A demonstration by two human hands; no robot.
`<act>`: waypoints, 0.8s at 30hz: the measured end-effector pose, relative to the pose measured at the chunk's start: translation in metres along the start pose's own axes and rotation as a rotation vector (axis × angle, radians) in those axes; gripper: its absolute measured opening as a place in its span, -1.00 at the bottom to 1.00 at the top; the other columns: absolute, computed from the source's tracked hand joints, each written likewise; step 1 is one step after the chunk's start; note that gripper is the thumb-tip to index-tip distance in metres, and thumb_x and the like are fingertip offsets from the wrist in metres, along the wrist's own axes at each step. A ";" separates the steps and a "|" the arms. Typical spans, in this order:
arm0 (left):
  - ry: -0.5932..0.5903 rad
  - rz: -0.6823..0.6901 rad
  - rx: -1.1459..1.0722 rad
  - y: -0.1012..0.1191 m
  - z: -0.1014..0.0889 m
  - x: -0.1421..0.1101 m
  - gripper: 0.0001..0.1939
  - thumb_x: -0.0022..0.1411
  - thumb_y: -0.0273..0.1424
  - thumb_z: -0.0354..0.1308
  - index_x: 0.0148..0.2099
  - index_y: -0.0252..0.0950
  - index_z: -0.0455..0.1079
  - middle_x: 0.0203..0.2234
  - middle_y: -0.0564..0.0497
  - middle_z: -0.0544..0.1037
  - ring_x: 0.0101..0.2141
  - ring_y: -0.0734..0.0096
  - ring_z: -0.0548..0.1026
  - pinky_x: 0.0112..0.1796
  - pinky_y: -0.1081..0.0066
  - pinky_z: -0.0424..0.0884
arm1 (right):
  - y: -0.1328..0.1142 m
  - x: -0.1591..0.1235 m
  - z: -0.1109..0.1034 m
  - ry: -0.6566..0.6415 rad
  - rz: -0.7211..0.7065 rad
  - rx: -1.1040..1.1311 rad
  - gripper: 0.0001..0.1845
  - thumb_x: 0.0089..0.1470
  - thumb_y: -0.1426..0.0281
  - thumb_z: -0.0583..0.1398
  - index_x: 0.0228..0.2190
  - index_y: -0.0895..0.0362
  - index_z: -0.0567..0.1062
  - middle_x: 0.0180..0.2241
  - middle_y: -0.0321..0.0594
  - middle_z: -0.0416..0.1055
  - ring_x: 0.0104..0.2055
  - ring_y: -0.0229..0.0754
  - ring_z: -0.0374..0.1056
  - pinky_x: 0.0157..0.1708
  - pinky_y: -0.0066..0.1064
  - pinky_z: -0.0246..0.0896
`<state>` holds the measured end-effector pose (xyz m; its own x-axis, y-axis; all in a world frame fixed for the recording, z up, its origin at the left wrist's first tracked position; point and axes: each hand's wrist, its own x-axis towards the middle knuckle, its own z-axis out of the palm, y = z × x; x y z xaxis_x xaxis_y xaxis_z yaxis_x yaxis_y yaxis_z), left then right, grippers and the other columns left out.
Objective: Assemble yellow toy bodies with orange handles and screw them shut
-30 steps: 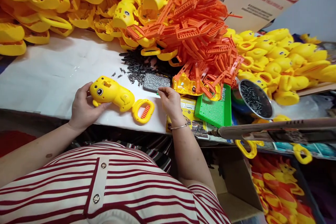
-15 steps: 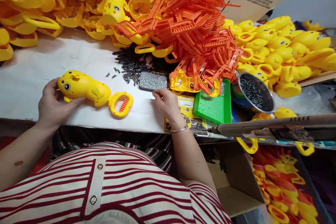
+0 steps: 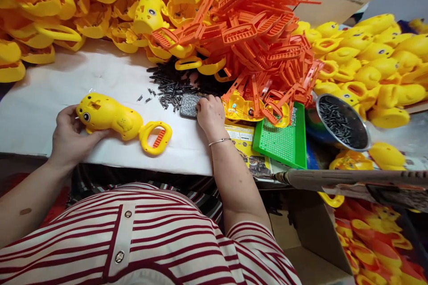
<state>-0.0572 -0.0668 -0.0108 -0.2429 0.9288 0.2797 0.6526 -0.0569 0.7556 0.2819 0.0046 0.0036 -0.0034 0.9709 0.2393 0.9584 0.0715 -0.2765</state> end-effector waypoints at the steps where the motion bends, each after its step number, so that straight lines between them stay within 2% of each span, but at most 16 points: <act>1: 0.015 -0.052 0.037 0.007 0.000 0.000 -0.24 -0.11 -0.20 0.42 0.12 -0.19 0.22 -0.12 -0.10 0.50 -0.18 0.06 0.56 -0.19 0.04 0.55 | 0.001 -0.001 0.000 0.020 0.006 0.040 -0.79 0.13 0.42 0.11 -0.41 0.15 0.55 -0.29 0.03 0.44 -0.16 0.07 0.28 -0.10 -0.09 0.18; 4: 0.029 -0.180 0.089 0.028 0.003 0.001 -0.23 -0.21 -0.26 0.46 0.07 -0.25 0.27 -0.13 -0.11 0.51 -0.26 0.18 0.54 -0.22 0.10 0.55 | -0.001 -0.002 0.001 0.054 0.049 0.260 -0.85 0.09 0.41 0.12 -0.43 0.13 0.50 -0.34 -0.09 0.44 -0.23 -0.05 0.31 -0.13 -0.18 0.21; 8: 0.029 -0.165 0.061 0.038 0.008 -0.001 -0.18 -0.27 -0.33 0.47 0.08 -0.31 0.26 -0.09 -0.14 0.51 -0.26 0.25 0.53 -0.22 0.17 0.55 | -0.010 -0.006 0.001 -0.003 0.183 0.710 -0.95 -0.02 0.39 0.17 -0.49 0.10 0.41 -0.52 -0.33 0.35 -0.43 -0.26 0.24 -0.33 -0.36 0.20; 11: 0.032 -0.129 0.037 0.034 0.008 -0.007 -0.20 -0.23 -0.29 0.46 0.09 -0.30 0.27 -0.07 -0.15 0.52 -0.24 0.26 0.53 -0.22 0.20 0.54 | -0.018 -0.014 -0.004 -0.104 0.235 0.996 -0.90 -0.10 0.36 0.23 -0.45 0.10 0.43 -0.53 -0.38 0.34 -0.49 -0.33 0.17 -0.43 -0.42 0.14; 13: 0.023 -0.118 0.031 0.031 0.007 -0.011 -0.20 -0.22 -0.26 0.46 0.10 -0.30 0.28 -0.05 -0.16 0.52 -0.24 0.26 0.54 -0.21 0.21 0.54 | -0.022 -0.022 -0.008 -0.160 0.229 1.065 -0.86 -0.10 0.33 0.24 -0.42 0.11 0.47 -0.50 -0.36 0.37 -0.50 -0.35 0.17 -0.43 -0.42 0.14; 17: 0.000 -0.099 0.007 0.029 0.007 -0.016 -0.17 -0.26 -0.25 0.47 0.10 -0.31 0.30 -0.04 -0.19 0.52 -0.23 0.24 0.55 -0.21 0.22 0.55 | -0.026 -0.038 -0.010 -0.198 0.225 1.036 -0.78 -0.10 0.21 0.29 -0.49 0.11 0.50 -0.54 -0.35 0.38 -0.50 -0.34 0.20 -0.45 -0.42 0.15; 21: 0.010 -0.063 -0.036 0.026 0.010 -0.016 -0.19 -0.25 -0.26 0.47 0.09 -0.29 0.29 -0.05 -0.17 0.51 -0.24 0.26 0.55 -0.22 0.23 0.56 | -0.031 -0.049 -0.008 -0.253 0.300 1.191 -0.66 -0.22 0.11 0.37 -0.48 0.10 0.52 -0.55 -0.36 0.39 -0.52 -0.34 0.24 -0.46 -0.42 0.20; 24: 0.005 -0.034 -0.051 0.024 0.012 -0.016 -0.19 -0.23 -0.27 0.47 0.09 -0.30 0.29 -0.05 -0.17 0.50 -0.26 0.29 0.56 -0.24 0.27 0.57 | -0.035 -0.052 -0.007 -0.293 0.378 1.291 -0.65 -0.33 0.14 0.43 -0.52 0.09 0.53 -0.54 -0.36 0.41 -0.49 -0.33 0.27 -0.44 -0.42 0.23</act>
<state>-0.0296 -0.0783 -0.0042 -0.2677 0.9289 0.2559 0.6062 -0.0441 0.7941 0.2508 -0.0502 0.0074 -0.0180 0.9793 -0.2014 -0.0284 -0.2018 -0.9790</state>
